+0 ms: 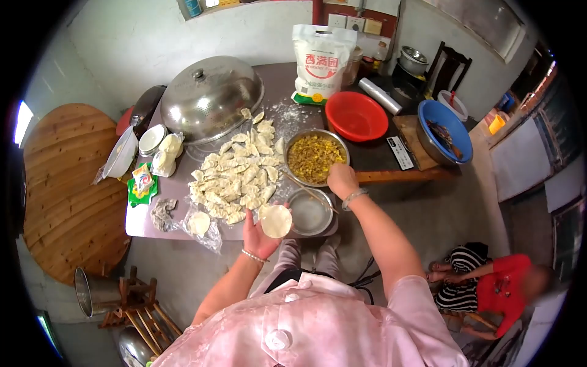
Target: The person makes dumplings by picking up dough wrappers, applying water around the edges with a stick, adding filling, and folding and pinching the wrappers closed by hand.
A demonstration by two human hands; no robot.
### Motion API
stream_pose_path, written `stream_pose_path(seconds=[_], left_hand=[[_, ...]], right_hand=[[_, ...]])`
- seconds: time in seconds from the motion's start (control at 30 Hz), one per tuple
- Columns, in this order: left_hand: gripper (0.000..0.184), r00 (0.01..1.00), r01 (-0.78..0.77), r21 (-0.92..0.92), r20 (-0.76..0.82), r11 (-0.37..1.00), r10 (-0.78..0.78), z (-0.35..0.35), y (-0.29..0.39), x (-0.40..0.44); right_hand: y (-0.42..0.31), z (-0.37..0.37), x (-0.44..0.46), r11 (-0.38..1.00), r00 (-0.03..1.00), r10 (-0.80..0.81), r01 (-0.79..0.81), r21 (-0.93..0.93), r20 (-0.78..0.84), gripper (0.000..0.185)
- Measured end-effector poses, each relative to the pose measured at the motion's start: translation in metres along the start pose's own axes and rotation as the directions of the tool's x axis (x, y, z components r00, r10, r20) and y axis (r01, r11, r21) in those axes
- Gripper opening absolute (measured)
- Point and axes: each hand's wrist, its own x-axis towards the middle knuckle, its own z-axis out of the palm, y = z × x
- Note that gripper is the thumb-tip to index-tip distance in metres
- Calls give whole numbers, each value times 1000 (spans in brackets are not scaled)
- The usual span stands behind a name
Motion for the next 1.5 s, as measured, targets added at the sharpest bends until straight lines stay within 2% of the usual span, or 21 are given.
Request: stream_pose_path(seconds=[0.1,0.13,0.17,0.2,0.3,0.4,0.5,0.53,0.63,0.7,0.73,0.83,0.87,0.97,1.0,1.1,1.23,1.33,1.43,1.5], left_hand=[[77,1000,1,-14,13,1000,-1,-1,-1,0],[78,1000,1,-18,11,1000,-1,0,0,-1],[78,1000,3,-22,10,1000,-3,0,0,0],[78,1000,3,-23,11,1000,-3,1,0,0],[78,1000,4,-20,10,1000,-4,0,1,1],[79,1000,1,-20,10,1000,-1,0,1,2],[79,1000,4,-27,6,1000,-4,-3,2,-1],[79,1000,2,-23,10,1000,-2,-2,2,0],[78,1000,0,-16,-5,1000,0,3,1,1],[77,1000,-2,-16,-23,1000,1,2,0,-4],[77,1000,-1,-17,-20,1000,1,2,1,-2],[77,1000,-4,-14,-6,1000,4,1,-1,0],[77,1000,-6,-11,-1,1000,6,1,0,0],[76,1000,-4,-1,5,1000,4,0,0,-1],[76,1000,-3,-2,4,1000,3,0,0,-1],[77,1000,5,-3,-6,1000,-5,-2,-4,-1],[77,1000,6,8,-11,1000,-5,0,-5,-2],[76,1000,7,23,-13,1000,-7,-1,-4,-2],[76,1000,6,33,-16,999,-5,2,-3,-3],[76,1000,6,37,-13,999,-6,3,-2,-1]], right_hand=[[-18,-5,12,989,983,-149,149,-2,-104,18],[-23,0,15,968,995,-37,58,243,-89,19],[-27,8,19,882,997,69,-39,470,-47,20],[-29,13,21,734,986,163,-133,666,18,21],[-29,22,23,649,967,222,-243,721,126,23],[-27,26,31,674,947,268,-315,668,177,24],[-18,32,35,649,946,293,-305,697,141,23],[-16,35,36,620,942,316,-298,726,118,23],[-10,38,39,717,946,322,-219,662,-36,19],[-1,47,37,929,964,143,-53,367,-224,18],[2,48,37,982,955,30,28,189,-296,18],[-13,46,25,988,987,17,8,156,-159,19],[-2,65,28,956,984,20,34,293,-178,20],[-5,67,17,885,986,156,-114,451,-56,18],[-4,66,13,797,985,170,-133,589,-8,17],[-2,62,6,516,938,318,-296,803,142,19],[3,59,5,243,856,405,-441,864,322,15],[6,59,2,156,830,411,-472,868,377,15],[3,52,-4,41,829,407,-435,900,382,16],[3,48,-5,37,830,420,-421,906,368,16]])
